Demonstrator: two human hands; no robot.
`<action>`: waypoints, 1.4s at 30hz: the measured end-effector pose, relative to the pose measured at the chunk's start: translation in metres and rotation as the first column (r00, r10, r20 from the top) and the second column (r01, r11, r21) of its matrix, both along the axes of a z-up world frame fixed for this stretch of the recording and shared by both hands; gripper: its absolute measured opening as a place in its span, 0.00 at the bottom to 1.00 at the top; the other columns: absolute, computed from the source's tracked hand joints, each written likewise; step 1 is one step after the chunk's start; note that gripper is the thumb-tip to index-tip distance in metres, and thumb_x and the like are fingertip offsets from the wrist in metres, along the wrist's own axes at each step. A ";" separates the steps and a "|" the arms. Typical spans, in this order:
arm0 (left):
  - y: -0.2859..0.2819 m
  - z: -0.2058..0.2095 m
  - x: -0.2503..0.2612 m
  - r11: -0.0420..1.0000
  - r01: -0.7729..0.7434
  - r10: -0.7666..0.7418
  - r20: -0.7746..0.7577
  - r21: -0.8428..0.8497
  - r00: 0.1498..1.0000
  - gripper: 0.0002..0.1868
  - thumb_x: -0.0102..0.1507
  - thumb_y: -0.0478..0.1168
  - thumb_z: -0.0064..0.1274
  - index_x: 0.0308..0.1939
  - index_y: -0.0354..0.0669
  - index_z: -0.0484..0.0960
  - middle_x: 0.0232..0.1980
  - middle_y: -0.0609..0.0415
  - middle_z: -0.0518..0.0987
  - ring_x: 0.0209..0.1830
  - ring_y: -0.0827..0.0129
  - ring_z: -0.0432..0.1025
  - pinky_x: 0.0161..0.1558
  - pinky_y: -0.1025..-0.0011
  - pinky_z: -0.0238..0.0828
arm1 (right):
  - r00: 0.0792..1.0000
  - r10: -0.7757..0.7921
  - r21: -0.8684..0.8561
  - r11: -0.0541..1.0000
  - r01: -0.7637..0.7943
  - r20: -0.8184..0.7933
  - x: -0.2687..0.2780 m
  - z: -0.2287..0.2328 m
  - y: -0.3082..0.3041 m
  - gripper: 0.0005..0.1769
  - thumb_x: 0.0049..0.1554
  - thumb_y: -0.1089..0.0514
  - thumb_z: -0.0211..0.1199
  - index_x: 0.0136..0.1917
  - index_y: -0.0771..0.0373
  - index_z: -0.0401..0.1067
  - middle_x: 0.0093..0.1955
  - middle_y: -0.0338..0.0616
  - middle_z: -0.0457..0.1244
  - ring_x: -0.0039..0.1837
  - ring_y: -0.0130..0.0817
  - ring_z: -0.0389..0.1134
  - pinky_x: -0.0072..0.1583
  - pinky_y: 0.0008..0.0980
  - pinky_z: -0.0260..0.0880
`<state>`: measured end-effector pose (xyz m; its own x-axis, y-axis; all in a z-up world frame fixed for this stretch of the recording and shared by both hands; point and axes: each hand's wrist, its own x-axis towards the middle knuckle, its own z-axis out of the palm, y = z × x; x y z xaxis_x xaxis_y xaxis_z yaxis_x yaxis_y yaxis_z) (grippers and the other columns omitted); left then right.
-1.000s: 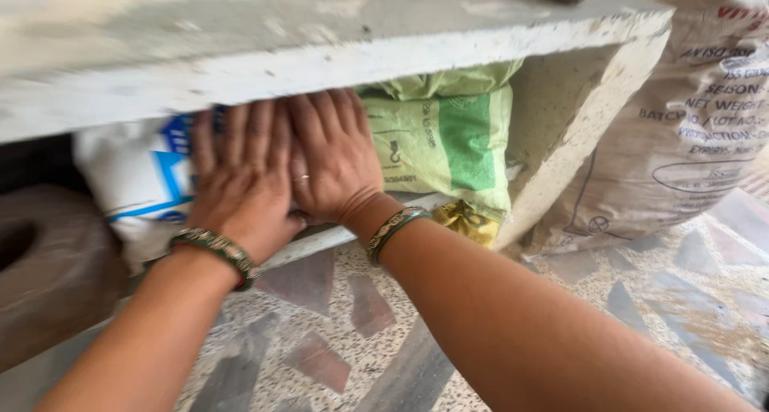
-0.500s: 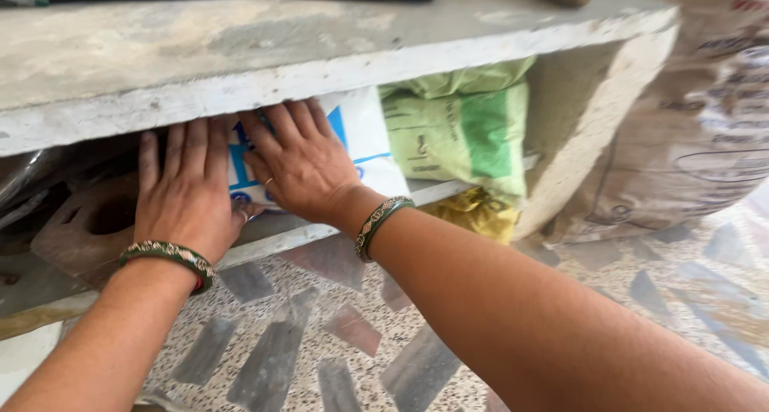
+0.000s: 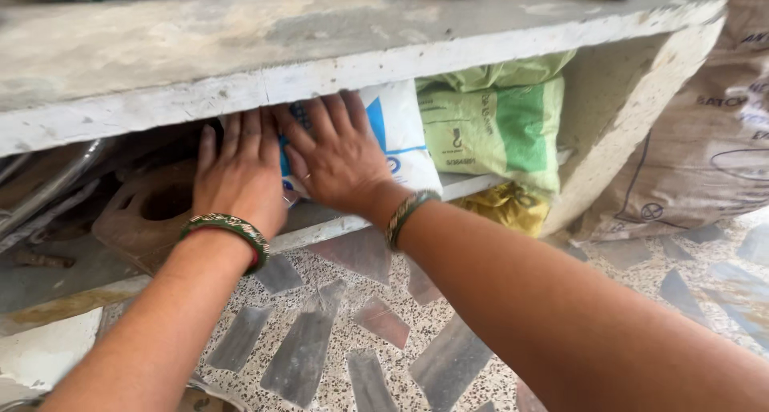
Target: The person organizes shoes, bags, and cloths on a shelf and cleans the area by hand with a cloth.
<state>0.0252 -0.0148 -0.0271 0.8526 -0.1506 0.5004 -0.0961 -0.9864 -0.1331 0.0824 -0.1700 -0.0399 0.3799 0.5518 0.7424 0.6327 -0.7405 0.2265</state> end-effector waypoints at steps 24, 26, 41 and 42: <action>0.011 0.011 0.017 0.991 -0.130 0.125 -0.169 -0.020 0.978 0.49 0.53 0.51 0.63 0.74 0.35 0.60 0.80 0.45 0.55 0.80 0.56 0.48 0.73 0.56 0.41 | 0.966 0.260 0.036 0.965 -0.260 -0.009 0.004 0.002 0.015 0.31 0.56 0.53 0.56 0.70 0.70 0.67 0.71 0.55 0.60 0.74 0.50 0.58 0.76 0.49 0.54; 0.002 0.009 0.018 0.987 -0.155 0.148 -0.142 -0.043 0.979 0.44 0.57 0.48 0.58 0.74 0.35 0.60 0.80 0.43 0.53 0.80 0.54 0.46 0.71 0.54 0.41 | 0.960 0.274 0.010 0.962 -0.274 -0.055 -0.004 0.010 0.011 0.30 0.56 0.54 0.55 0.69 0.69 0.67 0.71 0.54 0.60 0.74 0.50 0.57 0.76 0.49 0.54; -0.075 -0.004 0.007 0.995 0.098 -0.094 0.154 -0.020 0.984 0.29 0.65 0.35 0.38 0.72 0.34 0.66 0.77 0.42 0.63 0.78 0.58 0.56 0.76 0.56 0.45 | 0.961 0.264 -0.073 0.963 -0.258 0.077 0.008 0.023 -0.081 0.32 0.57 0.58 0.57 0.73 0.73 0.64 0.73 0.56 0.58 0.74 0.50 0.60 0.77 0.47 0.56; -0.075 -0.005 0.009 0.995 0.092 -0.087 0.140 -0.027 0.986 0.29 0.65 0.35 0.37 0.72 0.35 0.66 0.77 0.42 0.63 0.78 0.58 0.56 0.76 0.57 0.46 | 0.960 0.266 -0.042 0.964 -0.263 0.089 0.010 0.017 -0.078 0.32 0.56 0.58 0.57 0.73 0.73 0.64 0.73 0.56 0.58 0.74 0.51 0.60 0.78 0.47 0.56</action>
